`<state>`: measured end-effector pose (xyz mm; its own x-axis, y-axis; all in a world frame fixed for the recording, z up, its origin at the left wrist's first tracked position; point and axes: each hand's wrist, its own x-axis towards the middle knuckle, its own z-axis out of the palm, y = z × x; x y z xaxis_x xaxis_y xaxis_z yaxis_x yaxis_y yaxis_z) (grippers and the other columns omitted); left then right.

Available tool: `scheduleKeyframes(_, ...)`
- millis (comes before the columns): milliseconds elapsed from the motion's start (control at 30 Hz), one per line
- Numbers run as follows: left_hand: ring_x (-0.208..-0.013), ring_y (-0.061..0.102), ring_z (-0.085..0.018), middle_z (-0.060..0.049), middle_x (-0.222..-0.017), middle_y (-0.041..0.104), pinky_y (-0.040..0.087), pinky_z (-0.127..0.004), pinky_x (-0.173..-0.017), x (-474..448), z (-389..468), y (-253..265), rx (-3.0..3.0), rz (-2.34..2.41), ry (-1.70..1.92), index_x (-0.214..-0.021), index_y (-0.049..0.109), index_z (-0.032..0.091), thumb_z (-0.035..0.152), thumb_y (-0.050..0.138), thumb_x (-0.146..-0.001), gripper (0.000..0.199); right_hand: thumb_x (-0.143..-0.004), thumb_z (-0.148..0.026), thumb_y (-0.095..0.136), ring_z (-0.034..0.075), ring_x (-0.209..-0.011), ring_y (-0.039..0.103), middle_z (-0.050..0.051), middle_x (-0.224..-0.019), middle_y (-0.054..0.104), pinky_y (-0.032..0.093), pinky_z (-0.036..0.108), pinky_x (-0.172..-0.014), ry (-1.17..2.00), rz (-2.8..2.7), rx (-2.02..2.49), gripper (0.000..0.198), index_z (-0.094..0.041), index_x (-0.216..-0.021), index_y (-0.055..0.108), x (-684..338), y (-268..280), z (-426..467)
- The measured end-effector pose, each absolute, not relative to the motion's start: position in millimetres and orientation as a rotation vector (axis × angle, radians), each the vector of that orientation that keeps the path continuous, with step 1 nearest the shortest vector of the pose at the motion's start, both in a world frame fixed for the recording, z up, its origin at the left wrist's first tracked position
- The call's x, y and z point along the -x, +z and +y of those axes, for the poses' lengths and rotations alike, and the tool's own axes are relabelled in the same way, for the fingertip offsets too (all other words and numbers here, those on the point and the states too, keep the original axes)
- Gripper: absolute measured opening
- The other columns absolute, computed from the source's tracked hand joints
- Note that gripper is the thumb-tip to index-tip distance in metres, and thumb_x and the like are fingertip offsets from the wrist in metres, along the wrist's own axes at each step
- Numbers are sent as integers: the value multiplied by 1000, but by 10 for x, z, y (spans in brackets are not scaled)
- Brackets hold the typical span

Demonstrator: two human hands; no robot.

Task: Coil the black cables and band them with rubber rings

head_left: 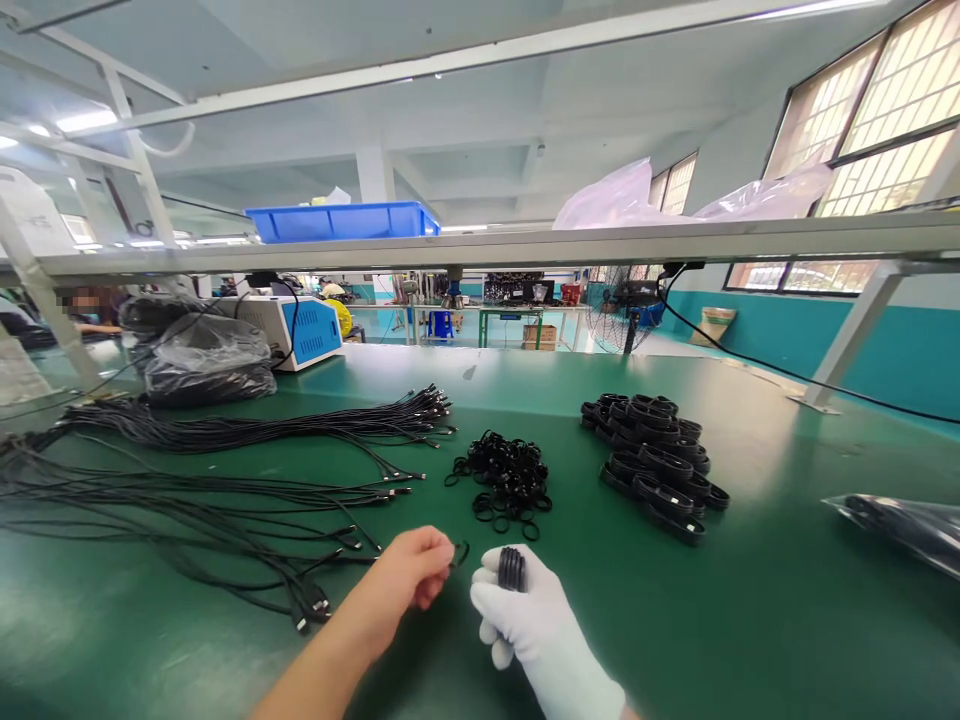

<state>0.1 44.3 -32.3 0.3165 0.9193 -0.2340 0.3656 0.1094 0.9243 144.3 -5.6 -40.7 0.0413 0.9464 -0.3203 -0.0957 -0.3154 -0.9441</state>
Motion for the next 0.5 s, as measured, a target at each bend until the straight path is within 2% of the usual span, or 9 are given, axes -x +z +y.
scheduleKeyframes(100,-50,38,-7,6,-61,43,29,-20,-49,-13,161,-366,-1263,1101,659,-68,40,19,39,51,-75,24,-59,-20,55,8,-45,48,-1,-71,56,32,20,-37,1346,-946,1385,31,-19,-88,46,-1408,-415,-60)
scheduleKeyframes(200,-50,37,-6,5,-63,44,29,-20,-50,-78,-23,-415,-1133,1025,715,-67,40,19,38,53,-72,24,-60,-19,52,8,-43,41,-5,-61,48,31,21,-39,1291,-1047,1438,25,-20,-85,46,-1382,-454,-98)
scheduleKeyframes(267,-53,39,-7,3,-65,46,30,-20,-51,-91,-104,-390,-1062,973,766,-68,42,18,37,56,-71,23,-61,-18,50,9,-48,42,-6,-59,44,34,23,-46,1174,-1144,1455,19,-21,-79,45,-1380,-479,-127)
scheduleKeyframes(400,-52,42,-7,0,-73,54,30,-20,-47,-20,-221,-239,-965,854,838,-70,47,17,36,60,-67,23,-62,-20,50,12,-58,42,-4,-59,44,35,25,-54,991,-1330,1520,12,-22,-72,45,-1375,-469,-192)
scheduleKeyframes(500,-46,40,-6,0,-72,60,26,-20,-45,70,-225,-169,-1193,898,758,-70,46,18,30,54,-71,14,-62,-18,49,12,-56,40,-4,-59,45,34,25,-54,937,-1393,1525,13,-23,-74,46,-1339,-434,-271)
